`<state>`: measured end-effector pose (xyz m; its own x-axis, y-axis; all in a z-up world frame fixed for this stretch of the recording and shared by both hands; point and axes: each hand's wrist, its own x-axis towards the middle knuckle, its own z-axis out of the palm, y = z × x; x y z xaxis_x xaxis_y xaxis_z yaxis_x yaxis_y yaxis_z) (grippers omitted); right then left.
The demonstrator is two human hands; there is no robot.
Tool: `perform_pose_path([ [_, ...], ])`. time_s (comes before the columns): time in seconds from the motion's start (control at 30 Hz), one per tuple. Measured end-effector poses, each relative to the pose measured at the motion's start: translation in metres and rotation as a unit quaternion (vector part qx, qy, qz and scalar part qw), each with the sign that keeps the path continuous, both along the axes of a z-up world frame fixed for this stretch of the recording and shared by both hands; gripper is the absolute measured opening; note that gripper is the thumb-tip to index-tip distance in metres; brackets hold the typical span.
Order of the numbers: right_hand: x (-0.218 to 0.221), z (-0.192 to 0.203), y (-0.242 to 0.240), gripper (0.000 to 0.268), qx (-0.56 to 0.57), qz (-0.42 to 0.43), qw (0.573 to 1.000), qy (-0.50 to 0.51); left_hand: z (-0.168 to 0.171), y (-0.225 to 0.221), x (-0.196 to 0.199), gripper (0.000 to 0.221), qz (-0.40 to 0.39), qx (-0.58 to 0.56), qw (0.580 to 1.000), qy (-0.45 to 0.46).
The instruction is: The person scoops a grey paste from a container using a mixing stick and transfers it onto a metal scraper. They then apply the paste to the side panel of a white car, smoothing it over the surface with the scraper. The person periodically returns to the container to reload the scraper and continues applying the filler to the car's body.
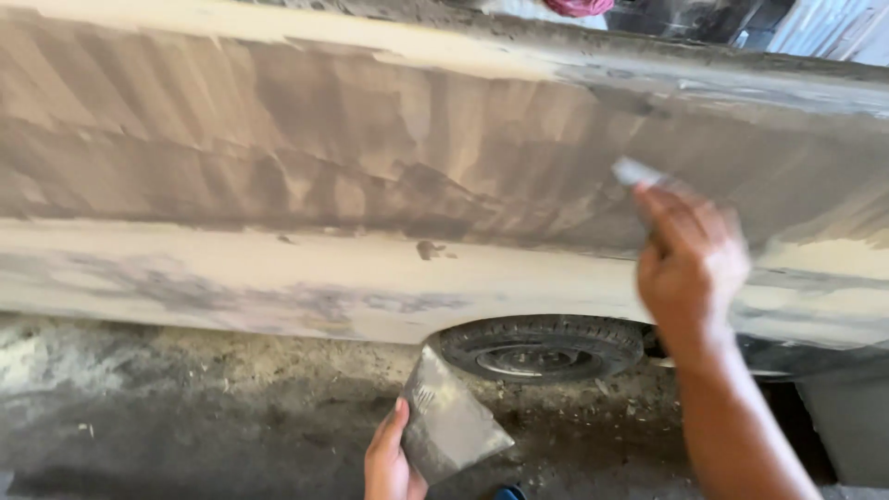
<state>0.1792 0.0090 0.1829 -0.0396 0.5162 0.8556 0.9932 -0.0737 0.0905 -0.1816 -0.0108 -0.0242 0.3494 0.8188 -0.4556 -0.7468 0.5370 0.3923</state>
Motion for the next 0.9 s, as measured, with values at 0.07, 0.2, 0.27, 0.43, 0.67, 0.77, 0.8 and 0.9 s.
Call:
perform_pose_path([
  [0.07,-0.01,0.029,0.013,0.029,0.037,-0.039,0.998,-0.017,-0.035,0.002,-0.022,0.051,-0.001,-0.015,1.0,0.008],
  [0.2,-0.022,-0.003,0.061,0.039,0.088,-0.07,0.994,-0.007,-0.063,0.011,-0.058,0.052,0.035,-0.054,0.996,0.062],
  [0.27,-0.053,-0.063,0.061,0.033,0.053,-0.061,0.997,-0.005,-0.078,0.021,-0.083,0.053,0.004,-0.05,0.996,0.076],
  [0.43,-0.084,-0.126,0.029,0.041,-0.189,-0.008,0.971,0.147,-0.166,0.059,-0.13,0.057,-0.117,-0.039,0.99,0.074],
  [0.67,-0.041,0.017,0.022,0.044,0.047,-0.023,0.998,0.022,-0.089,0.03,-0.122,0.055,-0.009,0.029,0.995,0.093],
  [0.77,-0.056,0.034,0.04,0.058,0.077,-0.019,0.997,0.024,-0.026,-0.002,-0.111,0.051,0.032,-0.004,0.999,0.031],
  [0.8,-0.063,0.031,0.049,0.067,0.083,-0.025,0.996,0.027,-0.016,-0.01,-0.11,0.05,0.029,-0.011,0.999,0.012],
  [0.9,-0.095,-0.062,0.062,0.065,-0.011,0.015,0.997,0.081,0.027,-0.032,-0.113,0.049,0.056,0.009,0.998,-0.027],
])
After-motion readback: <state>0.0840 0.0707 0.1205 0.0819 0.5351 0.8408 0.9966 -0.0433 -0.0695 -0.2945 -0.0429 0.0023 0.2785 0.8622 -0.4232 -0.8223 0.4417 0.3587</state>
